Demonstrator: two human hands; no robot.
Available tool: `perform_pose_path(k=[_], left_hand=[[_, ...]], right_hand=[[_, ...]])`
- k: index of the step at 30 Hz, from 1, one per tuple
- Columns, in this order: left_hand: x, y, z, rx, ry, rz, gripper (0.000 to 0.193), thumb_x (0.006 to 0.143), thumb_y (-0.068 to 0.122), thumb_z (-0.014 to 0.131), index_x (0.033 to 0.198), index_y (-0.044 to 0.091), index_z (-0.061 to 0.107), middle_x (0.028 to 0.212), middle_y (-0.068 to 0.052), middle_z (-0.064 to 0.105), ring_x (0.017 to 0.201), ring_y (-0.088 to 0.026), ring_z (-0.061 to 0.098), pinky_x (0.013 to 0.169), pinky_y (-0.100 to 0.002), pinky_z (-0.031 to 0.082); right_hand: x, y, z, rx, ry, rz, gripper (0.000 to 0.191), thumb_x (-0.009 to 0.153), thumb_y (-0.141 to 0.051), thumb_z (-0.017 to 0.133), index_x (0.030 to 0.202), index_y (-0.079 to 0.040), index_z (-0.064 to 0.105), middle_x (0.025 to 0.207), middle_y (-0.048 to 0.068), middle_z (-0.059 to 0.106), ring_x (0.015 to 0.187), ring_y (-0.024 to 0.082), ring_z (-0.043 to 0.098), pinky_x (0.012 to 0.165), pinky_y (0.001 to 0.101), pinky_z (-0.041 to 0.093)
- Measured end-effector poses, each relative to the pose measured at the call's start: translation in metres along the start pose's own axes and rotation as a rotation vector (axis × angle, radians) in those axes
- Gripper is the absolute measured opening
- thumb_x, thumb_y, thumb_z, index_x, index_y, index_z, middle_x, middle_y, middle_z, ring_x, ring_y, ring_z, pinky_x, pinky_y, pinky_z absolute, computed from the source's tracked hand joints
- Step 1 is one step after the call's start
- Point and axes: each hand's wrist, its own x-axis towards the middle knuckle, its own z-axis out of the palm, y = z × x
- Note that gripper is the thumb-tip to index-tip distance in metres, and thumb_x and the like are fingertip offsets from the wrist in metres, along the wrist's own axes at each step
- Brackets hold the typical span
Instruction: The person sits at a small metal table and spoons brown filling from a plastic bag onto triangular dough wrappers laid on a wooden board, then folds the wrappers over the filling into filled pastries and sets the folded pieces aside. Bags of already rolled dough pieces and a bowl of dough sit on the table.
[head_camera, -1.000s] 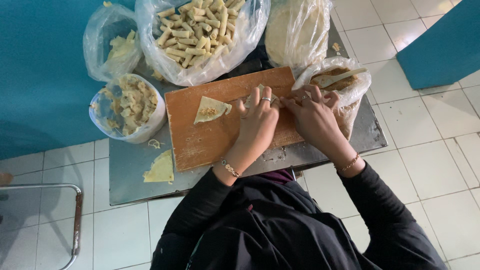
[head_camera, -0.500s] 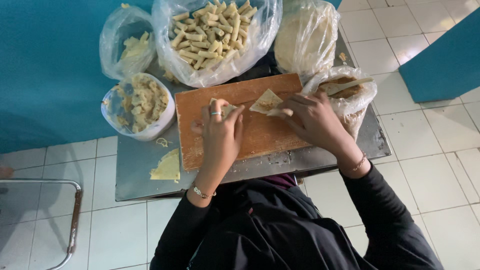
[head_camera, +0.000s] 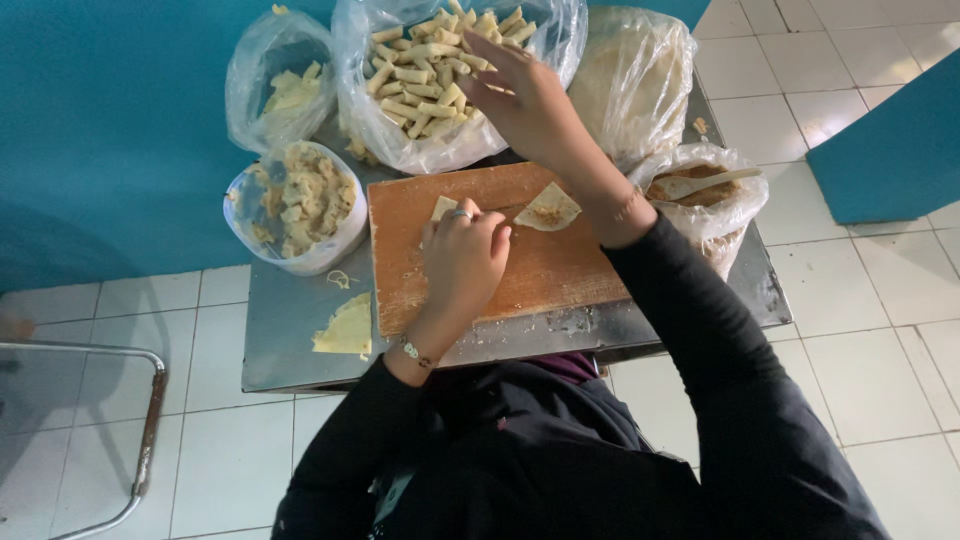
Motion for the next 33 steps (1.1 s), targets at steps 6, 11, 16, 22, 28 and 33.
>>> perform_pose_path(k=[6, 11, 16, 22, 28, 33], left_hand=[[0.013, -0.007, 0.01, 0.193, 0.041, 0.099, 0.017, 0.085, 0.026, 0.074, 0.087, 0.009, 0.072, 0.098, -0.012, 0.067, 0.093, -0.031, 0.065, 0.089, -0.047, 0.045], [0.02, -0.005, 0.024, 0.234, -0.059, 0.127, 0.02, 0.085, 0.027, 0.076, 0.085, 0.008, 0.072, 0.096, -0.014, 0.069, 0.089, -0.031, 0.066, 0.085, -0.046, 0.043], [0.027, -0.001, 0.034, 0.214, -0.058, 0.097, 0.013, 0.087, 0.02, 0.076, 0.085, 0.008, 0.071, 0.094, -0.01, 0.068, 0.093, -0.028, 0.067, 0.086, -0.045, 0.041], [0.024, 0.005, 0.031, 0.106, -0.025, 0.127, 0.016, 0.083, 0.021, 0.076, 0.084, 0.006, 0.069, 0.097, -0.014, 0.068, 0.086, -0.03, 0.066, 0.081, -0.044, 0.039], [0.029, 0.012, 0.04, 0.094, -0.062, 0.08, 0.008, 0.083, 0.006, 0.07, 0.09, 0.009, 0.066, 0.097, -0.011, 0.069, 0.091, -0.029, 0.067, 0.081, -0.044, 0.038], [0.03, 0.01, 0.043, -0.139, -0.014, 0.087, 0.024, 0.081, -0.003, 0.065, 0.101, 0.01, 0.063, 0.087, -0.01, 0.069, 0.088, -0.034, 0.067, 0.076, -0.048, 0.043]], right_hand=[[-0.076, -0.014, -0.049, -0.492, -0.06, 0.206, 0.023, 0.102, -0.02, 0.071, 0.12, -0.008, 0.076, 0.099, 0.012, 0.075, 0.079, 0.022, 0.074, 0.069, 0.0344, 0.058], [-0.134, -0.016, -0.062, -0.867, -0.147, 0.463, 0.022, 0.095, -0.035, 0.072, 0.105, -0.018, 0.082, 0.093, 0.009, 0.074, 0.077, 0.029, 0.071, 0.069, 0.0412, 0.055], [-0.157, -0.007, -0.046, -0.983, -0.025, 0.258, 0.021, 0.091, -0.034, 0.073, 0.104, -0.018, 0.081, 0.104, 0.004, 0.074, 0.096, 0.026, 0.07, 0.078, 0.0381, 0.055], [-0.162, -0.006, -0.033, -0.987, 0.035, 0.266, 0.019, 0.088, -0.029, 0.076, 0.101, -0.016, 0.078, 0.1, 0.004, 0.073, 0.094, 0.024, 0.069, 0.079, 0.038, 0.055], [-0.159, -0.008, -0.031, -0.907, 0.062, 0.239, 0.016, 0.087, -0.024, 0.077, 0.099, -0.013, 0.074, 0.094, 0.004, 0.073, 0.09, 0.025, 0.07, 0.075, 0.0381, 0.054], [-0.157, -0.009, -0.03, -0.824, 0.099, 0.234, 0.017, 0.085, -0.017, 0.075, 0.1, -0.012, 0.069, 0.091, 0.002, 0.073, 0.086, 0.026, 0.07, 0.072, 0.0395, 0.054]])
